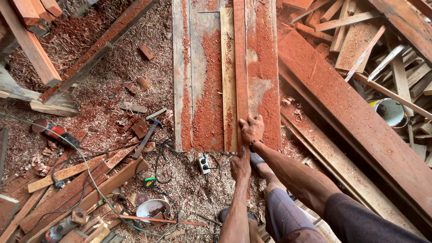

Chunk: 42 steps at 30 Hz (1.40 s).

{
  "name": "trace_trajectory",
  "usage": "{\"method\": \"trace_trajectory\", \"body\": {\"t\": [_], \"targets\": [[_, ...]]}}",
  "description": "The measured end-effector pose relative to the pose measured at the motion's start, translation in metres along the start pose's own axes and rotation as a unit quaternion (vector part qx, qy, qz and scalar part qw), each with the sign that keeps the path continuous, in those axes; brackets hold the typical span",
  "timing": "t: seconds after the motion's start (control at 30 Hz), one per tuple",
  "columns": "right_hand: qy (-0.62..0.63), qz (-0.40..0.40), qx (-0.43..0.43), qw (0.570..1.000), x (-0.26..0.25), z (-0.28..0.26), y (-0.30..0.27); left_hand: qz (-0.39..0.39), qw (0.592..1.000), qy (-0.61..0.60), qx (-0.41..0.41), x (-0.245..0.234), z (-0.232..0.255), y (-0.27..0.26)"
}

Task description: The person positions a piece of lumber on a wooden surface and uses a handsaw to cut it into smaller sections.

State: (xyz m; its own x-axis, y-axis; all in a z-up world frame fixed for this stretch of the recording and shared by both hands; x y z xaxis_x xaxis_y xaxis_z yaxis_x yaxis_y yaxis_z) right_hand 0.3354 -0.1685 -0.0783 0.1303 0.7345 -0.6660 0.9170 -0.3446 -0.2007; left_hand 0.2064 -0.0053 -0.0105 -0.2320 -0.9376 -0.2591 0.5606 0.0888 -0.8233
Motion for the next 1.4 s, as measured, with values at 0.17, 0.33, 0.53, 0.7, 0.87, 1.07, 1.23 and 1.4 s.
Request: {"method": "trace_trajectory", "body": {"t": [0.17, 0.33, 0.53, 0.7, 0.87, 1.07, 1.23, 1.4], "targets": [[0.027, -0.001, 0.013, 1.000, -0.012, -0.017, 0.004, -0.025, 0.999, -0.017, 0.039, -0.010, 0.028, -0.017], [0.132, -0.010, 0.047, 0.990, -0.071, -0.063, -0.018, -0.066, 0.994, 0.068, 0.059, -0.026, 0.040, -0.070], [0.357, -0.173, 0.027, 0.918, -0.109, -0.145, -0.027, -0.143, 0.949, -0.183, 0.215, 0.022, 0.047, -0.076], [-0.027, -0.019, -0.111, 0.993, -0.188, -0.089, -0.036, -0.114, 0.859, 0.135, 0.481, -0.012, 0.132, -0.156], [-0.306, 0.156, -0.143, 0.928, -0.329, -0.041, -0.099, 0.409, 0.622, 0.248, 0.619, -0.166, 0.294, -0.254], [-0.314, 0.249, -0.474, 0.784, -0.465, -0.120, -0.174, 0.296, 0.438, 0.671, 0.520, -0.154, 0.323, -0.205], [-0.111, 0.339, -0.224, 0.907, -0.485, -0.083, -0.130, 0.142, 0.607, 0.518, 0.585, -0.085, 0.197, -0.233], [0.533, -0.060, 0.004, 0.844, -0.292, -0.098, -0.136, 0.113, 0.755, 0.368, 0.531, -0.015, 0.028, -0.219]]}}
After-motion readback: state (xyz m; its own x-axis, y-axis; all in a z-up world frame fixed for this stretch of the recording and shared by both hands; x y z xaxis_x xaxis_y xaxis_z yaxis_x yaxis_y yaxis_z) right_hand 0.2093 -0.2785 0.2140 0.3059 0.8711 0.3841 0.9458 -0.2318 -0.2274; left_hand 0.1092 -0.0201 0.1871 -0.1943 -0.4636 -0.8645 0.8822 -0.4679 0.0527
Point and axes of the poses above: each hand's wrist, its own y-axis towards the middle knuckle, its own x-axis out of the palm, z = x × y, the point moved 9 cm from there along y, towards the middle knuckle, and after that the axes turned 10 degrees about -z, right-handed, at the moved point
